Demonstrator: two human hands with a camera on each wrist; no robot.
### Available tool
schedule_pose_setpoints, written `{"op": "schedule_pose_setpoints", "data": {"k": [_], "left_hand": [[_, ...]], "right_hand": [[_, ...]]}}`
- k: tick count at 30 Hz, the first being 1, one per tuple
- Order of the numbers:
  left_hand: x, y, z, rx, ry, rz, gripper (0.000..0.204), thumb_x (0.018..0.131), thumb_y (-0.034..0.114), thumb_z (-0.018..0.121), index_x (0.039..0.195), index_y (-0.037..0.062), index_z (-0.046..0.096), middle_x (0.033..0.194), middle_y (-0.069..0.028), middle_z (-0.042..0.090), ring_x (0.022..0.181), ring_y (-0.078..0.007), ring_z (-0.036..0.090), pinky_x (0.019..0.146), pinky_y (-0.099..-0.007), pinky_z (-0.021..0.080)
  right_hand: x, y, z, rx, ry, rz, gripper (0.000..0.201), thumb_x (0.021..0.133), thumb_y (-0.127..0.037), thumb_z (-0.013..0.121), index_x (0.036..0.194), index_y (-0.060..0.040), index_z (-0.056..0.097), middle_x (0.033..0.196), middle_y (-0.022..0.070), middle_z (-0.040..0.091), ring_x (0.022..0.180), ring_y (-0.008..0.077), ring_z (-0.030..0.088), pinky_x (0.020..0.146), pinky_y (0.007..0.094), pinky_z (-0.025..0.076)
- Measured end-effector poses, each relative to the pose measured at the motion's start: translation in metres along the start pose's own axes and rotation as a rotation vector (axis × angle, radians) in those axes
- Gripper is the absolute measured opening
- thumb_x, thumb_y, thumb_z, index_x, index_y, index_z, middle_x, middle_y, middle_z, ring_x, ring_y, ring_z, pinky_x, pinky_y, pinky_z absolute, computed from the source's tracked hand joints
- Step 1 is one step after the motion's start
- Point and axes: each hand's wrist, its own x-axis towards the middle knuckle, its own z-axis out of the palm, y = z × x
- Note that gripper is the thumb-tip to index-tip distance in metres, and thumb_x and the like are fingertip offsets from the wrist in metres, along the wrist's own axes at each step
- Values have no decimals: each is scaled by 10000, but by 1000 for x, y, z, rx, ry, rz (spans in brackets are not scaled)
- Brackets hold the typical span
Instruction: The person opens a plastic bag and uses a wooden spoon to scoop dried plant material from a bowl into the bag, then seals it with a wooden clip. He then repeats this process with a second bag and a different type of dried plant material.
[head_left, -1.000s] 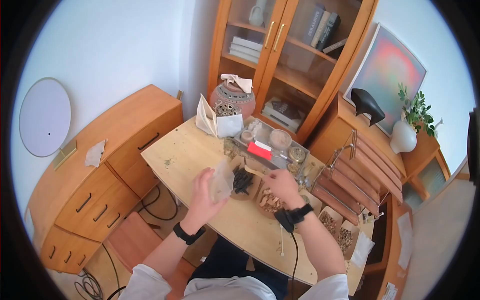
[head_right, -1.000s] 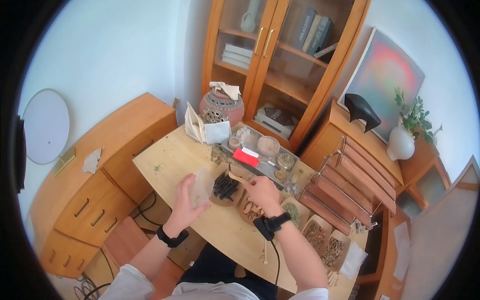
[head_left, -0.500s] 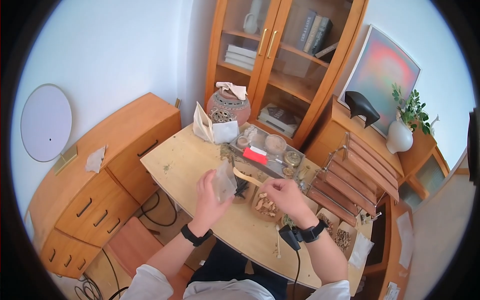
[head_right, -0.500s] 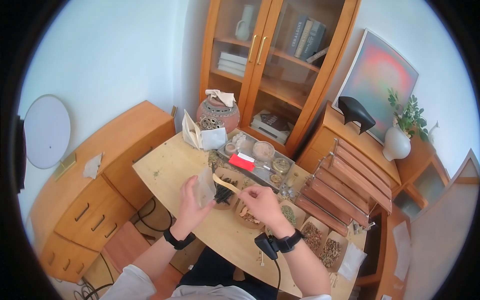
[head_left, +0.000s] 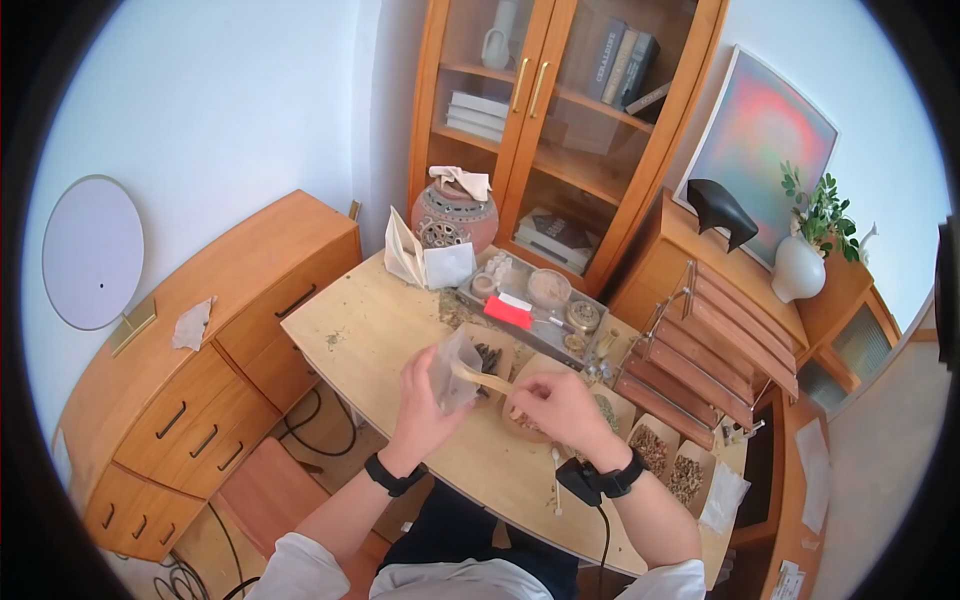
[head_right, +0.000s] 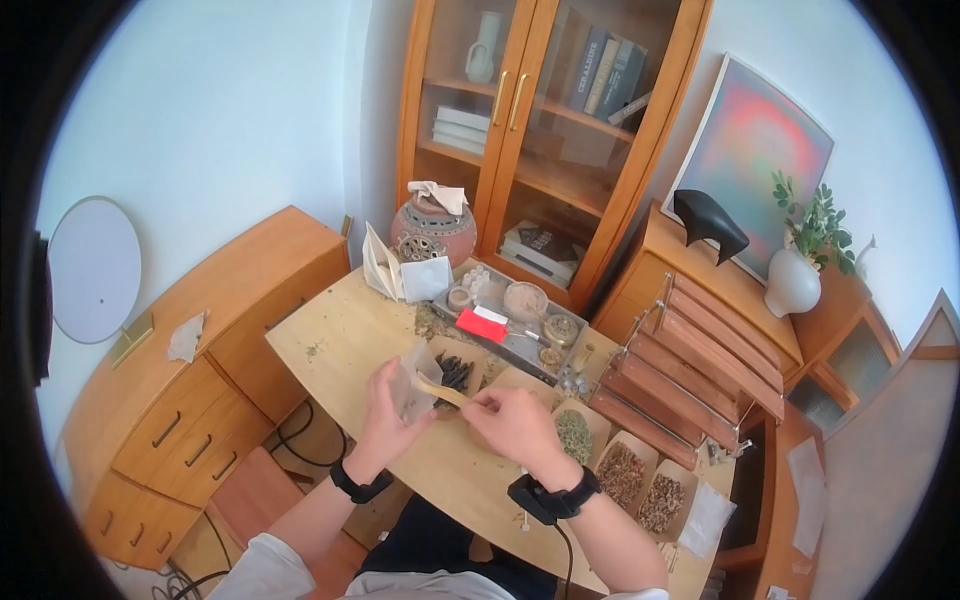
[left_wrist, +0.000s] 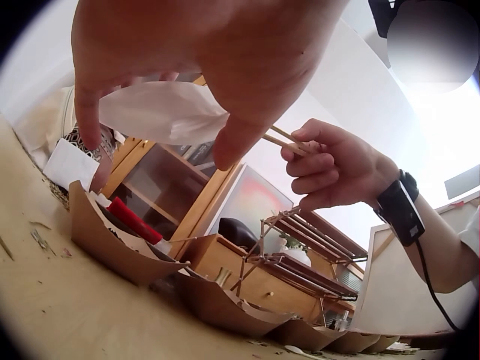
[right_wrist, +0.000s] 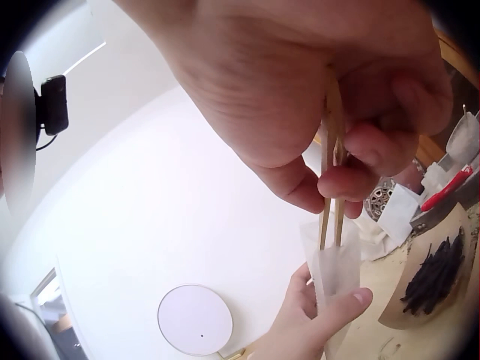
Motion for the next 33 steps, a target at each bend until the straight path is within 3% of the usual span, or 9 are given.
{"op": "schedule_pose_setpoints", "data": {"k": [2,8,11,14,17,23,26,29,33], "left_hand": [[-1,0,-2,-26,-16,-7,948,733,114,827,1472,11,241,1427,-238,353,1338,-413,349,1121,-484,313],[-2,-8,-3,-135,-42,28,906,761,93,794,1474,4,242,1447,-220,347,1369,-356,347,1143,-455,303],[-3,-29,-5,-228,21,-136,878,785,95,769,1479,-6,241,1455,-209,348,1379,-323,347,1148,-430,302],[-3,-45,-15,-137,79,-225,865,800,103,760,1484,-12,242,1453,-206,352,1378,-316,354,1145,-414,307],[-3,-50,-23,-117,102,-243,857,799,97,756,1480,-12,248,1453,-205,357,1382,-315,349,1148,-407,300],[-6,-44,-24,-85,88,-176,857,782,92,769,1470,-10,269,1429,-191,372,1368,-310,356,1151,-407,291],[-5,-42,-24,-129,84,-162,859,780,100,775,1467,-10,271,1417,-193,374,1357,-319,364,1145,-415,298],[-5,-44,-23,-109,96,-132,873,747,103,813,1442,11,294,1402,-220,377,1325,-379,368,1118,-458,322],[-6,-43,-26,-84,63,-142,862,789,117,782,1465,-17,264,1430,-208,362,1359,-330,362,1140,-419,304]], "right_hand": [[-4,-9,-7,6,-20,-14,223,888,-183,667,942,25,728,725,47,703,646,87,649,592,247,496],[-7,-25,-12,24,-46,-29,213,903,-156,652,983,31,715,721,44,693,640,69,611,598,237,482],[-2,-21,-14,57,17,-36,196,913,-131,636,986,37,705,721,48,686,648,64,596,600,230,471],[17,1,-11,98,37,6,339,861,-330,664,994,-23,719,780,154,701,707,276,694,671,372,524],[36,12,-1,-157,65,-10,270,881,-230,662,965,22,710,780,109,709,700,153,674,658,294,516],[69,20,30,-387,34,127,358,849,-362,626,967,-50,753,868,176,725,850,337,706,786,398,542],[86,19,39,-341,-34,216,319,851,-382,605,920,-120,773,919,159,728,906,342,693,795,422,541],[93,9,42,-327,-79,272,339,856,-401,599,935,-120,770,938,141,733,916,353,690,803,419,540],[103,6,47,-377,-112,302,372,862,-410,599,959,-90,762,951,168,728,938,362,686,825,420,538]]}}
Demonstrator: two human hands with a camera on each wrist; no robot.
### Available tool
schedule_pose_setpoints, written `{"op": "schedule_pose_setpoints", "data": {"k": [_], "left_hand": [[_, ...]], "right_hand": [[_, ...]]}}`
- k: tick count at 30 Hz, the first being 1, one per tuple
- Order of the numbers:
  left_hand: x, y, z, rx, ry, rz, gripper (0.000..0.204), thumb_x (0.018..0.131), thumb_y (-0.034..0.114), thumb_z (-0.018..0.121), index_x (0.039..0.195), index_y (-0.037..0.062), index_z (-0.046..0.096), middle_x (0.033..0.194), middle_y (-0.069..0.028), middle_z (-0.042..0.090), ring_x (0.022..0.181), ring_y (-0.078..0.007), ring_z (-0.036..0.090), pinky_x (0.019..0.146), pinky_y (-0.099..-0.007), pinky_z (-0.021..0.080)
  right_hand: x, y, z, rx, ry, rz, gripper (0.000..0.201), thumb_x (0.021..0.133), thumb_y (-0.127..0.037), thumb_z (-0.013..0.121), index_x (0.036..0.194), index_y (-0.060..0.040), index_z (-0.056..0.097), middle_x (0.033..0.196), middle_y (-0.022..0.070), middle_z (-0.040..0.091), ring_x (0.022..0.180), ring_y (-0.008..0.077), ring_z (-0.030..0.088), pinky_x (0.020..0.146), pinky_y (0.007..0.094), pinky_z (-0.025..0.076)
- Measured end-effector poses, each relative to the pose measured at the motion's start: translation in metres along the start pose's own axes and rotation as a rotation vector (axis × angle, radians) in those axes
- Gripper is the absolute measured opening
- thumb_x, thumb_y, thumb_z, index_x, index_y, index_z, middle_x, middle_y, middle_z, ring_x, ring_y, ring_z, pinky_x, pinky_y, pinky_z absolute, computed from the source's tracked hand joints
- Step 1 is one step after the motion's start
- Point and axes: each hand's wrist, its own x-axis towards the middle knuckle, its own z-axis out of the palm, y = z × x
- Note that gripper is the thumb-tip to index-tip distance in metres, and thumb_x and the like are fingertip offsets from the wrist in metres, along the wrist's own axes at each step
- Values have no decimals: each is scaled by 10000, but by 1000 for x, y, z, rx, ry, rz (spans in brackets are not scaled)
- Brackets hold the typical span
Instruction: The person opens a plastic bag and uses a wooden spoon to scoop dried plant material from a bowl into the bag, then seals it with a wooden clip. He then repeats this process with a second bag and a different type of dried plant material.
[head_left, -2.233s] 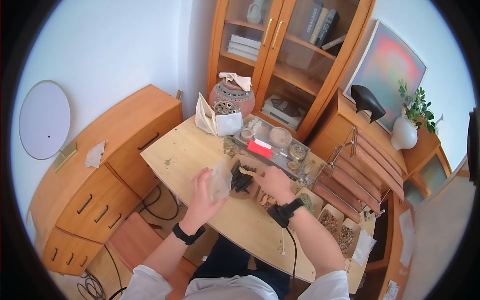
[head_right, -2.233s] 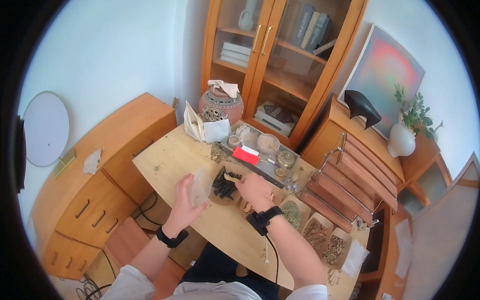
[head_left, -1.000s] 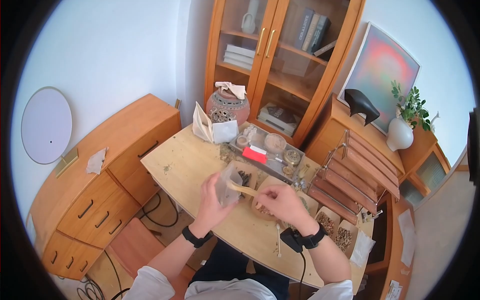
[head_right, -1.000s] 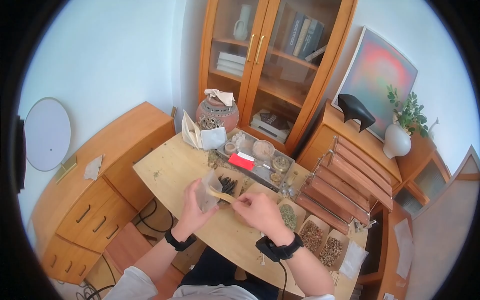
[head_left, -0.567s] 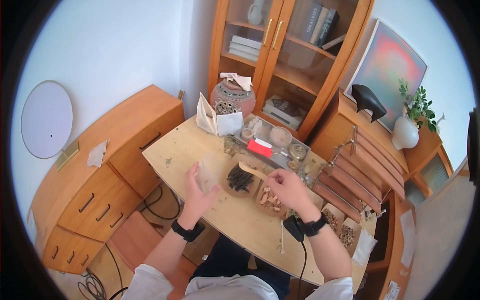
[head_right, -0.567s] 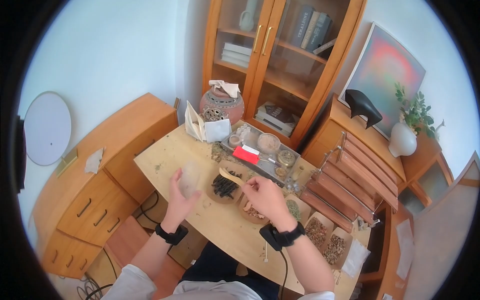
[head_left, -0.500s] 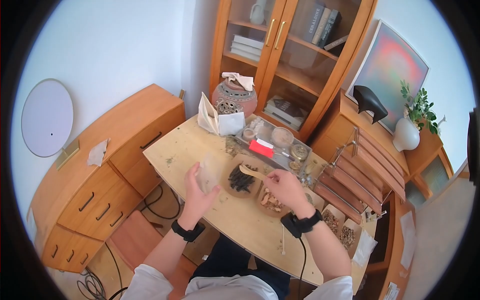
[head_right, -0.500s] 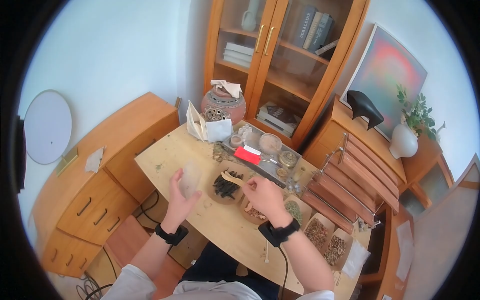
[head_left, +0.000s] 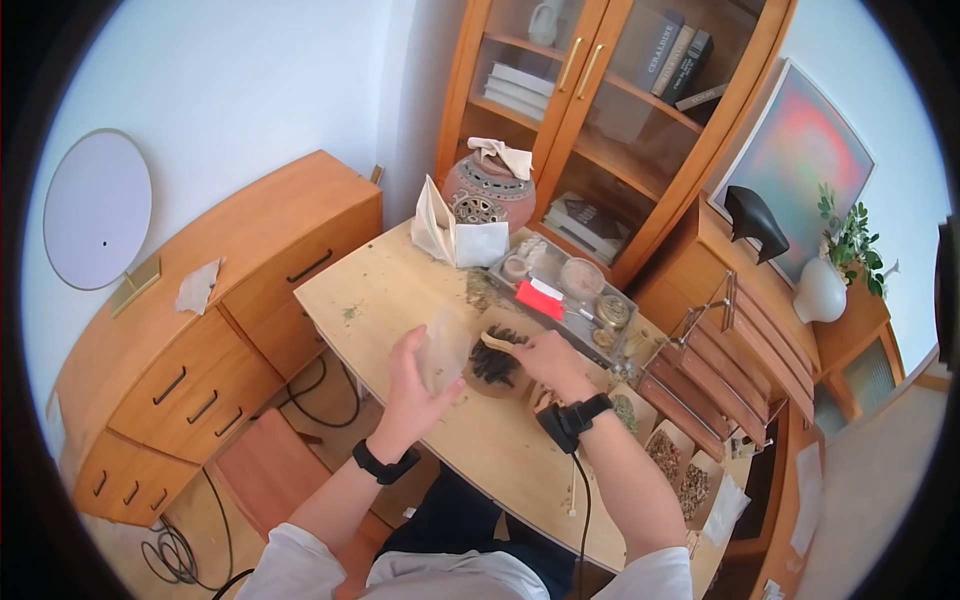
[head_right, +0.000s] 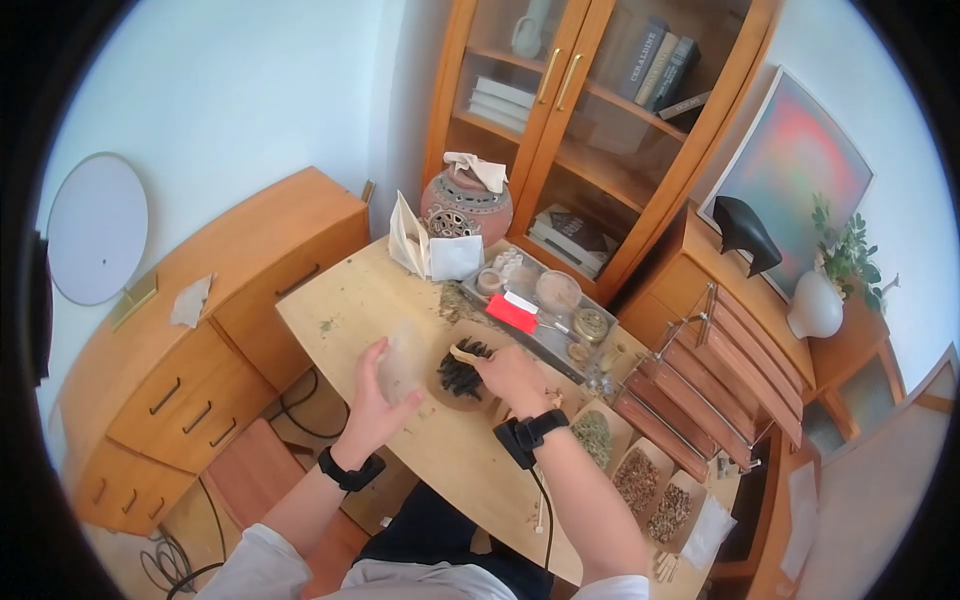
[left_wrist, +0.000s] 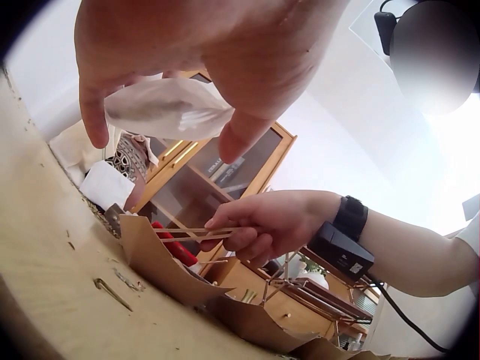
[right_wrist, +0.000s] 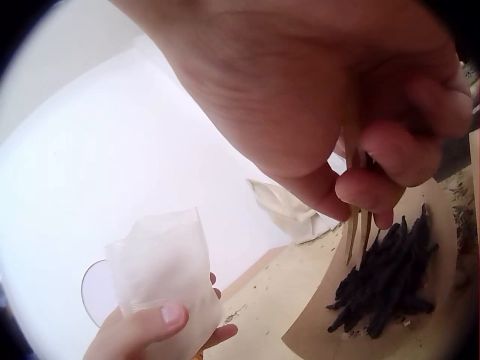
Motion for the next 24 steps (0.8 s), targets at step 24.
{"op": "schedule_pose_setpoints", "data": {"k": [24], "left_hand": [[-1,-2,-2,-72,-68,-3,865,790,109,773,1466,-8,246,1443,-218,348,1367,-342,355,1140,-434,309]], "right_hand": [[7,51,-33,69,34,-89,382,826,-300,648,863,74,714,673,117,683,631,179,664,637,322,519]]}}
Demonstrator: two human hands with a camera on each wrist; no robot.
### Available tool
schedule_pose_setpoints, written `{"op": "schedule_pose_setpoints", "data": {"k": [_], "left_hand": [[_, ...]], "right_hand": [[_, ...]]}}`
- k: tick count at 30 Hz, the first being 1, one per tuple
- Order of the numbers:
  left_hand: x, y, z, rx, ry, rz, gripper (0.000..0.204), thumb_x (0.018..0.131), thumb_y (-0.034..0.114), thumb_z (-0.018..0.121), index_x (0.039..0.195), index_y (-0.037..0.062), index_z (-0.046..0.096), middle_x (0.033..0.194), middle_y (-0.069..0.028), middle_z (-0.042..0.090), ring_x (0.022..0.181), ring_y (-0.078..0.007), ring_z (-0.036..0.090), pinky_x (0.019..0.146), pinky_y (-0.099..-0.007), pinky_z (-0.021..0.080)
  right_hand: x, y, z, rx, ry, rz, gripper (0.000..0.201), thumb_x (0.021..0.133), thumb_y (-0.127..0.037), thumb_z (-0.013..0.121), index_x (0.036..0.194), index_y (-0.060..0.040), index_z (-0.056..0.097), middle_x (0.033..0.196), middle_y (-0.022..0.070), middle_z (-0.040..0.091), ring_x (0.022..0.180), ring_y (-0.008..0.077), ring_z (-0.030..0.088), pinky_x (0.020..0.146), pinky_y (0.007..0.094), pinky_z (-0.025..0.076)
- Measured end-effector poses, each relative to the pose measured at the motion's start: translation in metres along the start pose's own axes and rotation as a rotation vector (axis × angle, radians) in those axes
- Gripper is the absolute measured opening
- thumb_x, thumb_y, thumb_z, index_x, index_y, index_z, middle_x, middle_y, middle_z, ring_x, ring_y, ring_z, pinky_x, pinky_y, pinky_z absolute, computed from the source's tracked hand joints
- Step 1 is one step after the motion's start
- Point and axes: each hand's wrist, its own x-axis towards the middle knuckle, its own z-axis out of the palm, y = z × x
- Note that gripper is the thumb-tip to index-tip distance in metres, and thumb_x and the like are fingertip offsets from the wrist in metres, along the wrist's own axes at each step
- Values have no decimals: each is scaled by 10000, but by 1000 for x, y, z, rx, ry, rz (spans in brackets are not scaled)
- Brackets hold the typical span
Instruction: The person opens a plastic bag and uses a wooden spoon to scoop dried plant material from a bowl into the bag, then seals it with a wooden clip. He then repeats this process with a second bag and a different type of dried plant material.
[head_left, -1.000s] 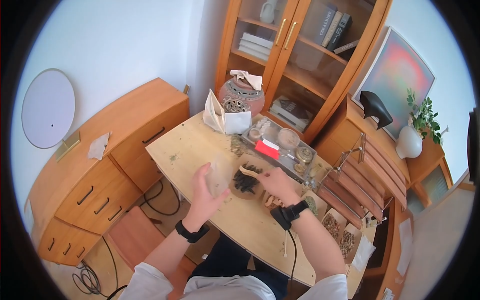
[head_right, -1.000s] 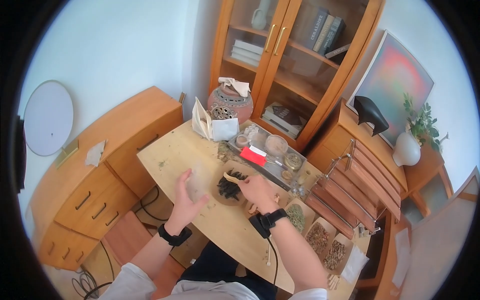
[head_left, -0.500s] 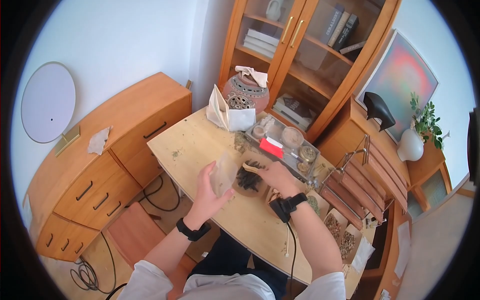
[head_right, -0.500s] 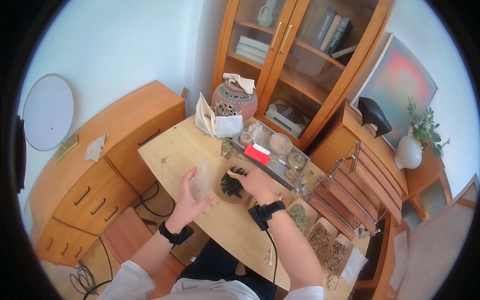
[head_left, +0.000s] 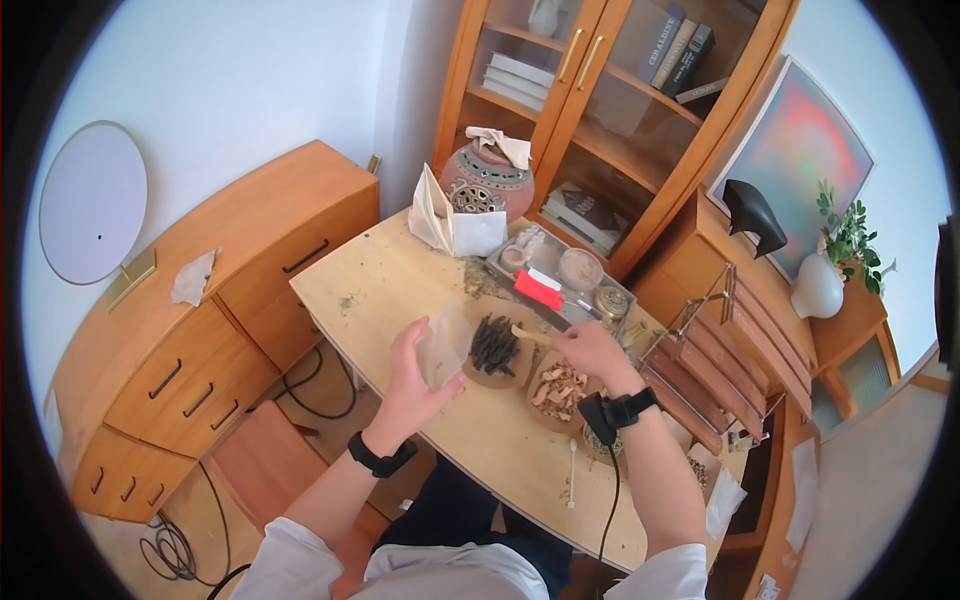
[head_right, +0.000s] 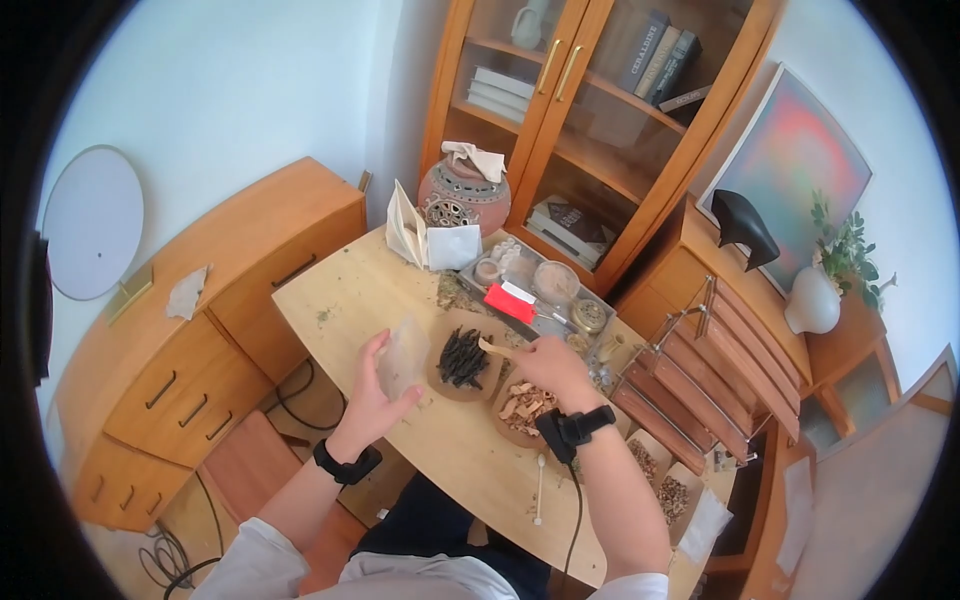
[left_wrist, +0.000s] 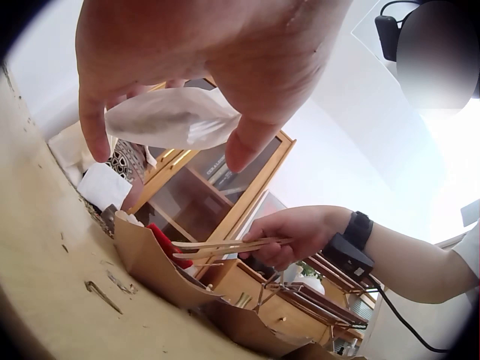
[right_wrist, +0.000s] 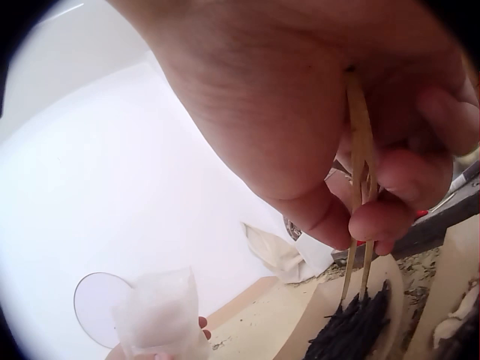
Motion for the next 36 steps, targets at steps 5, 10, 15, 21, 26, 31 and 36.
{"op": "schedule_pose_setpoints", "data": {"k": [5,10,15,21,26,31,36], "left_hand": [[1,5,10,-23,6,9,866,766,123,792,1452,12,276,1415,-222,365,1325,-385,374,1116,-467,327],[0,8,11,0,-42,19,887,798,110,776,1481,3,220,1460,-208,332,1382,-321,351,1139,-419,324],[-1,8,9,11,-37,27,894,793,108,784,1481,1,222,1453,-206,338,1384,-319,344,1139,-416,320],[-1,9,7,45,-23,43,880,786,101,784,1473,-6,246,1447,-209,342,1371,-326,353,1139,-420,316],[4,11,10,117,12,73,879,747,112,807,1446,15,283,1408,-228,372,1312,-400,362,1110,-472,321],[7,21,15,163,14,81,888,728,113,810,1440,17,286,1394,-231,384,1306,-415,350,1106,-489,318],[8,29,26,199,49,109,900,723,101,809,1443,7,277,1396,-232,379,1312,-414,348,1107,-491,320]], "right_hand": [[-10,8,-1,58,-137,-3,391,808,-356,619,859,17,727,772,189,706,763,336,695,718,391,520],[-7,4,17,-17,-69,56,376,833,-321,632,836,45,719,693,152,684,654,256,654,651,372,512],[5,13,30,2,-71,54,373,864,-293,625,866,72,706,681,141,679,622,225,646,618,355,510],[2,31,36,329,-45,27,272,855,-212,658,881,52,719,727,88,691,636,152,632,599,303,494],[-26,19,12,365,62,-62,281,867,-219,638,921,49,706,757,112,702,670,130,656,634,293,508],[-66,-6,-8,587,82,-174,237,909,-191,648,956,37,690,729,49,672,641,66,570,596,250,462],[-88,-21,-2,547,76,-233,237,918,-220,665,954,12,690,731,48,684,631,87,581,602,270,469]]}}
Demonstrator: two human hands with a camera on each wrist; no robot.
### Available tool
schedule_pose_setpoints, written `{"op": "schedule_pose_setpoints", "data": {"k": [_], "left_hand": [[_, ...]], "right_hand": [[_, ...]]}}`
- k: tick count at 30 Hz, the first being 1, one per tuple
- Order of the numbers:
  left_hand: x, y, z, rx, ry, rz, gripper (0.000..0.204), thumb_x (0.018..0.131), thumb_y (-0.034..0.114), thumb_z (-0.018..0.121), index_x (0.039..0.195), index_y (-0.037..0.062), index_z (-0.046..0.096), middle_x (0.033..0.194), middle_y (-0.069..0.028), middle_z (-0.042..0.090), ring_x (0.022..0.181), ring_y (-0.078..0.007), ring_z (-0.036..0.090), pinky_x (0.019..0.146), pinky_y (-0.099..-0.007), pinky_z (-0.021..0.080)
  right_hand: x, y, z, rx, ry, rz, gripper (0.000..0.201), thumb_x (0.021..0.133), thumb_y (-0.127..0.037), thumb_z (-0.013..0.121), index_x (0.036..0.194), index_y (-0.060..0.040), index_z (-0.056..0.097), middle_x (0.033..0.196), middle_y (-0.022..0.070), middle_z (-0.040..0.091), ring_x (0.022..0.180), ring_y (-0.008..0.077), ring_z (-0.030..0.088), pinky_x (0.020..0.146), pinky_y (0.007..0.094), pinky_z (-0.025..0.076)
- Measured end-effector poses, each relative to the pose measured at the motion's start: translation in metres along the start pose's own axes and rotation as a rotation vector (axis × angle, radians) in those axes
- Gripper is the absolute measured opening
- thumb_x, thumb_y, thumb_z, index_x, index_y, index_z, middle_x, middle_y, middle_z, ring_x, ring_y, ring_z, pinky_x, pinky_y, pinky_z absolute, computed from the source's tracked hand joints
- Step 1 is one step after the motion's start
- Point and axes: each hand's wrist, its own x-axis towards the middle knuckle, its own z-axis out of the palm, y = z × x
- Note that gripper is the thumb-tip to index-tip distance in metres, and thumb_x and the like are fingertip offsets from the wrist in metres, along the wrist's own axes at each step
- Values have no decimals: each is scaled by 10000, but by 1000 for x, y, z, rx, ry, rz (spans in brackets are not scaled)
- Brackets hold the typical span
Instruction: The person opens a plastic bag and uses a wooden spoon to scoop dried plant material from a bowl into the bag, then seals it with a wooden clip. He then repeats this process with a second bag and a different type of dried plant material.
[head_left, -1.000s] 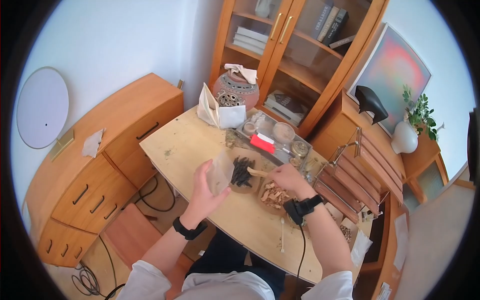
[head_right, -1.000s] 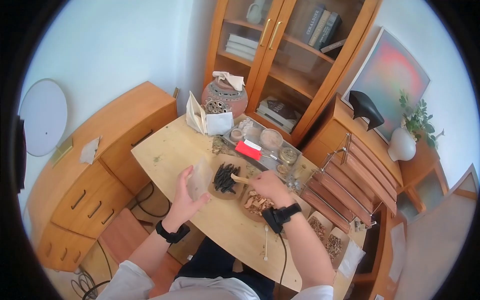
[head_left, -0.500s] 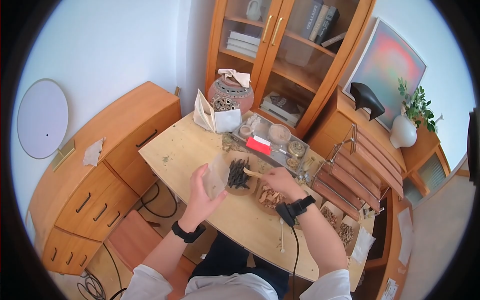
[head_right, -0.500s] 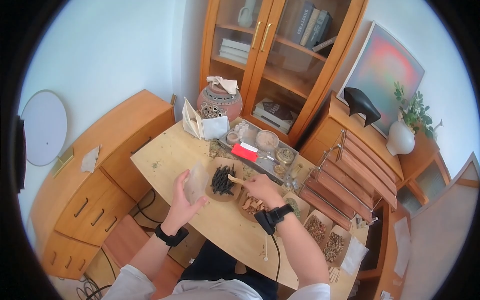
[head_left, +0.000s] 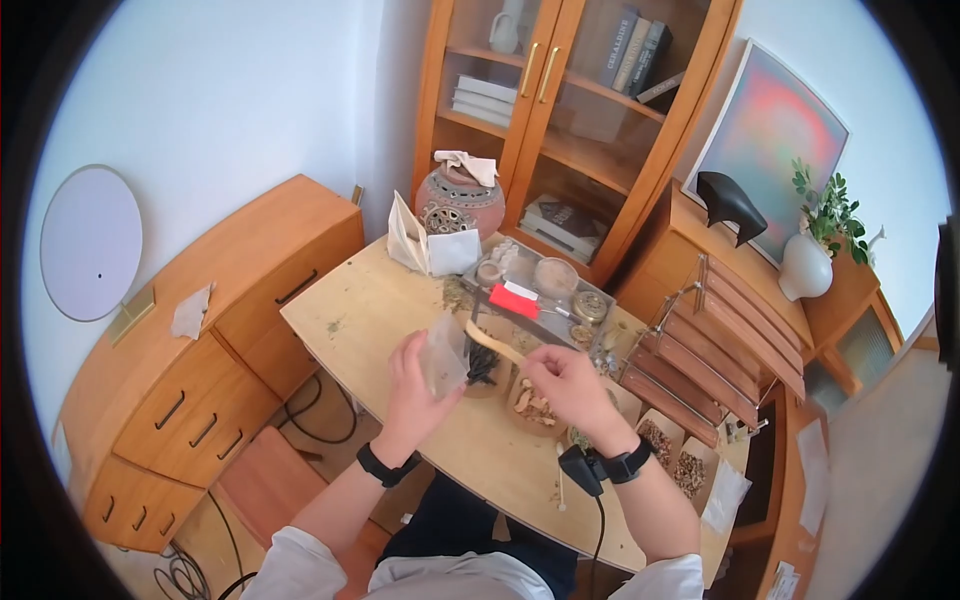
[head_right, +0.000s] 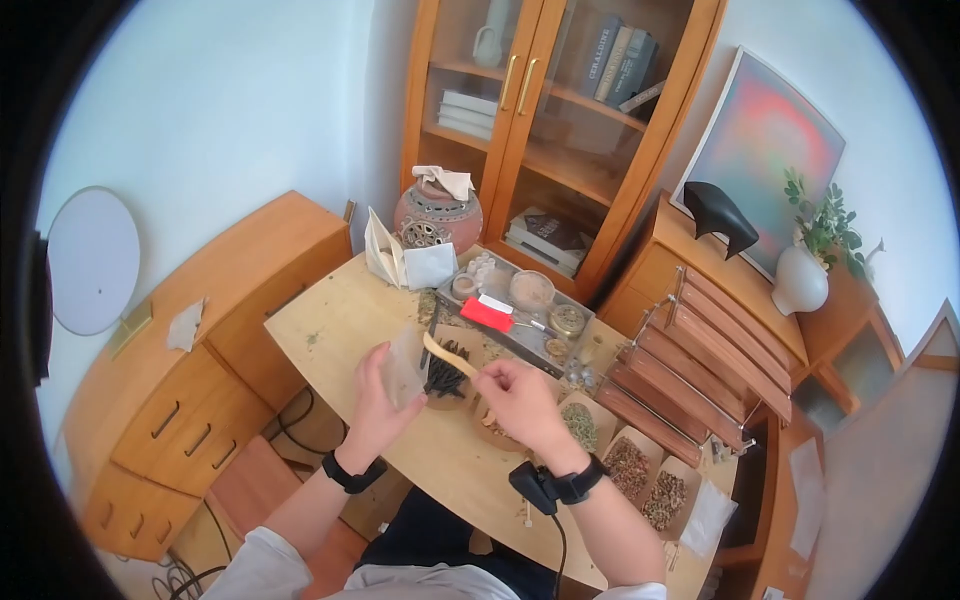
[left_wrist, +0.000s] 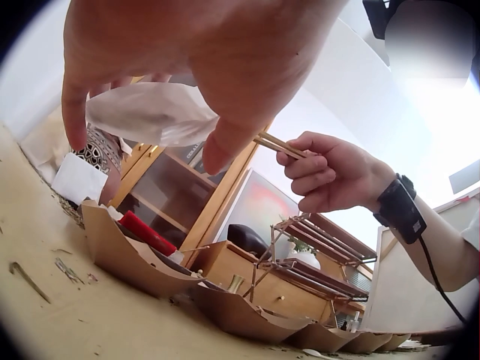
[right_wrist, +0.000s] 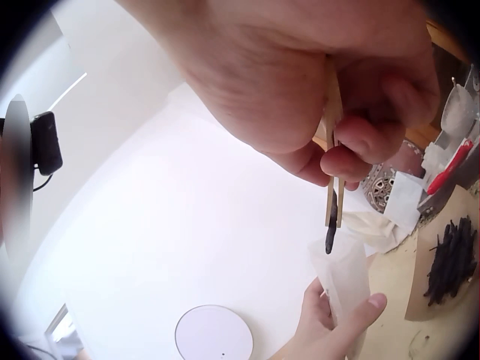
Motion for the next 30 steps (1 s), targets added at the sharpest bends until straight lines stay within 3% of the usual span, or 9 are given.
{"op": "schedule_pose_setpoints", "data": {"k": [3,4,13,16,22,25,28,30], "left_hand": [[0,7,1,10,3,-4,910,731,86,808,1452,-1,259,1402,-235,363,1326,-406,345,1115,-482,317],[0,10,1,9,13,-2,915,728,82,810,1453,-2,257,1402,-237,363,1327,-409,344,1114,-483,318],[-2,15,0,26,-10,60,970,696,68,828,1464,8,240,1417,-237,350,1327,-418,344,1113,-479,328],[-4,16,1,7,-44,64,984,684,65,834,1467,14,240,1419,-231,350,1330,-414,346,1115,-477,329],[-5,14,1,-65,-63,66,989,676,63,836,1470,27,249,1422,-222,349,1336,-403,353,1113,-471,337],[-5,16,0,-87,-83,98,984,680,61,831,1473,33,249,1426,-219,344,1335,-399,356,1114,-468,339],[-4,20,-3,-106,-103,111,978,686,61,826,1474,39,247,1430,-219,338,1332,-399,359,1116,-466,338],[-4,21,-4,-105,-101,107,972,691,61,824,1473,38,248,1432,-219,336,1331,-399,360,1118,-465,337]], "right_hand": [[-7,2,10,-121,36,-3,246,910,-244,662,967,-7,698,768,93,712,661,159,654,638,310,501],[-12,-5,12,-173,39,4,265,905,-272,654,974,-21,704,809,128,722,716,227,698,682,346,527],[-27,-17,9,-435,4,-95,261,889,-292,625,954,-58,721,827,174,711,808,337,698,733,420,546],[-27,-16,6,-497,-47,-134,266,880,-292,627,956,-54,719,819,178,708,806,341,698,738,424,547],[-26,-21,-7,-363,-77,-31,287,875,-313,622,958,-57,721,818,184,705,816,348,696,751,425,545],[-27,-33,-7,-396,-19,-34,289,875,-315,621,960,-58,722,832,180,710,818,349,696,751,417,543],[-27,-29,-6,-471,-42,-113,252,901,-251,646,971,-21,720,817,142,702,729,257,675,688,337,513],[-30,-29,-8,-441,-13,-87,266,893,-278,618,953,-36,711,842,157,711,800,313,687,720,387,527]]}}
